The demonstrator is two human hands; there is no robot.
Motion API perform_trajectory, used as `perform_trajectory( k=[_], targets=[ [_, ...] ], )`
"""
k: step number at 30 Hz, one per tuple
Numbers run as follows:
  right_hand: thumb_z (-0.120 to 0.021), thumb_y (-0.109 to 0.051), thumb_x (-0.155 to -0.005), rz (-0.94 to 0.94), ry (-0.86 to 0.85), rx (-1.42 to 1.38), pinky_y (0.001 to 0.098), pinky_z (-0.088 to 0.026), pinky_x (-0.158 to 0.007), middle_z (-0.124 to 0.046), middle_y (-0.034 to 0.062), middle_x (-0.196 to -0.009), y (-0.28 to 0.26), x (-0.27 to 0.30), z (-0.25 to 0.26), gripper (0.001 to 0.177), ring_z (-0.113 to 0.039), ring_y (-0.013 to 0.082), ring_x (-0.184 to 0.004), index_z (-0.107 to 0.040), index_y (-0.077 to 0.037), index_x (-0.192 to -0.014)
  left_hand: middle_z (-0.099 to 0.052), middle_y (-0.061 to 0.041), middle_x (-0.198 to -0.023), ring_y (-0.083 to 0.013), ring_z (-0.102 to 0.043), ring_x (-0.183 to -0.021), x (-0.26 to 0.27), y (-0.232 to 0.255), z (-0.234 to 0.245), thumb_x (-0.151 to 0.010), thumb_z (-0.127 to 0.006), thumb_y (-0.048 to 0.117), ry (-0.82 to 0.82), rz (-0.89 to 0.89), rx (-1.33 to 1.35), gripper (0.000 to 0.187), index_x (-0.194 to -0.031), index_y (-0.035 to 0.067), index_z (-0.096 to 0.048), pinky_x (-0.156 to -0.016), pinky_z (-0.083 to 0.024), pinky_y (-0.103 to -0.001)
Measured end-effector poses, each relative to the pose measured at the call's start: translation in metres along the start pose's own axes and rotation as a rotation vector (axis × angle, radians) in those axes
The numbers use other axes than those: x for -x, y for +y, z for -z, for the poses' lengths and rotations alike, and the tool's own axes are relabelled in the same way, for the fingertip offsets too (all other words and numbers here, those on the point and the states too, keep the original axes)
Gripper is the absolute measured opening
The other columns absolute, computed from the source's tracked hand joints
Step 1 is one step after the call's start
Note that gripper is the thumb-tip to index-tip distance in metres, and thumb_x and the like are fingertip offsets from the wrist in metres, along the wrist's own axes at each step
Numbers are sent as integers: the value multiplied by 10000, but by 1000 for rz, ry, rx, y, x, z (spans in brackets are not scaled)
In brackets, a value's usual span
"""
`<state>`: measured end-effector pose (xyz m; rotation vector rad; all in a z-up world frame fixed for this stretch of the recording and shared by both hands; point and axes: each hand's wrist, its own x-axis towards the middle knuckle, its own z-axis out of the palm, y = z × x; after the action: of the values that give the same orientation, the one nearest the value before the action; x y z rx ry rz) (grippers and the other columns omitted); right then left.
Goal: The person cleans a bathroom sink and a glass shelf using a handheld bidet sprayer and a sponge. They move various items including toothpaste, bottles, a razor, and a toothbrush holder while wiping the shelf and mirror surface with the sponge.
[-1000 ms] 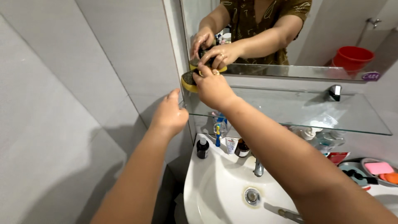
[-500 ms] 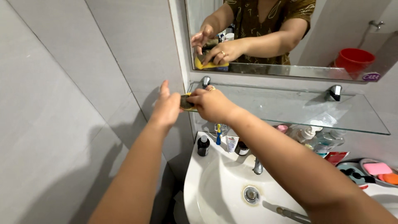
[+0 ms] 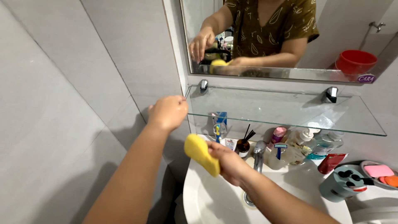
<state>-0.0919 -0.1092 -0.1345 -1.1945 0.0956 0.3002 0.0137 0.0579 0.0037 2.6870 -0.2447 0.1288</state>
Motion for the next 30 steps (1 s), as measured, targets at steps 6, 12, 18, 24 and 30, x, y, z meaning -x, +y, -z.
perform_trajectory(
  k=[6,12,18,24,30],
  targets=[
    [-434,-290,-1043,40,20,-966,482,-510,-1017,-641,114,-1321,-10,-107,-10,392,-621,275,-1212,-516,-98,-1375,-733,-99,-1186,-316,-659,-1154,0,9,-12,-862,-497,336,-76,-59,-167,434,-1203,238,-747,-1083,-388,-522],
    [-466,-248,-1060,197,-152,-1085,475,-512,-1056,-673,186,-1255,-12,-173,-18,368,-657,308,-1158,-575,10,-1298,-728,-112,-1165,-313,-666,-1125,2,9,-11,-837,-538,318,-138,-104,-212,420,-1195,222,-736,-1041,-407,-510],
    [-461,-290,-1034,108,-106,-1017,493,-507,-1007,-678,175,-1174,-25,-213,-11,359,-656,323,-1074,-607,-25,-1226,-749,-104,-1123,-294,-672,-1106,9,14,0,-820,-593,338,-201,-86,-199,422,-1191,210,-748,-1053,-406,-458],
    [-448,-202,-1043,130,-209,-1090,495,-516,-1018,-673,173,-1222,-31,-190,-11,325,-667,316,-1105,-597,-9,-1259,-759,-120,-1087,-289,-685,-1081,11,13,-4,-834,-558,250,-169,-96,-212,433,-1222,206,-746,-1056,-396,-452],
    [-463,-244,-999,9,-144,-1010,462,-532,-928,-685,171,-1243,-25,-117,-13,388,-685,292,-1074,-607,-9,-1271,-748,-122,-1089,-290,-681,-1079,17,14,-5,-813,-565,226,-147,-122,-235,475,-1262,223,-720,-1050,-394,-460]
  ],
)
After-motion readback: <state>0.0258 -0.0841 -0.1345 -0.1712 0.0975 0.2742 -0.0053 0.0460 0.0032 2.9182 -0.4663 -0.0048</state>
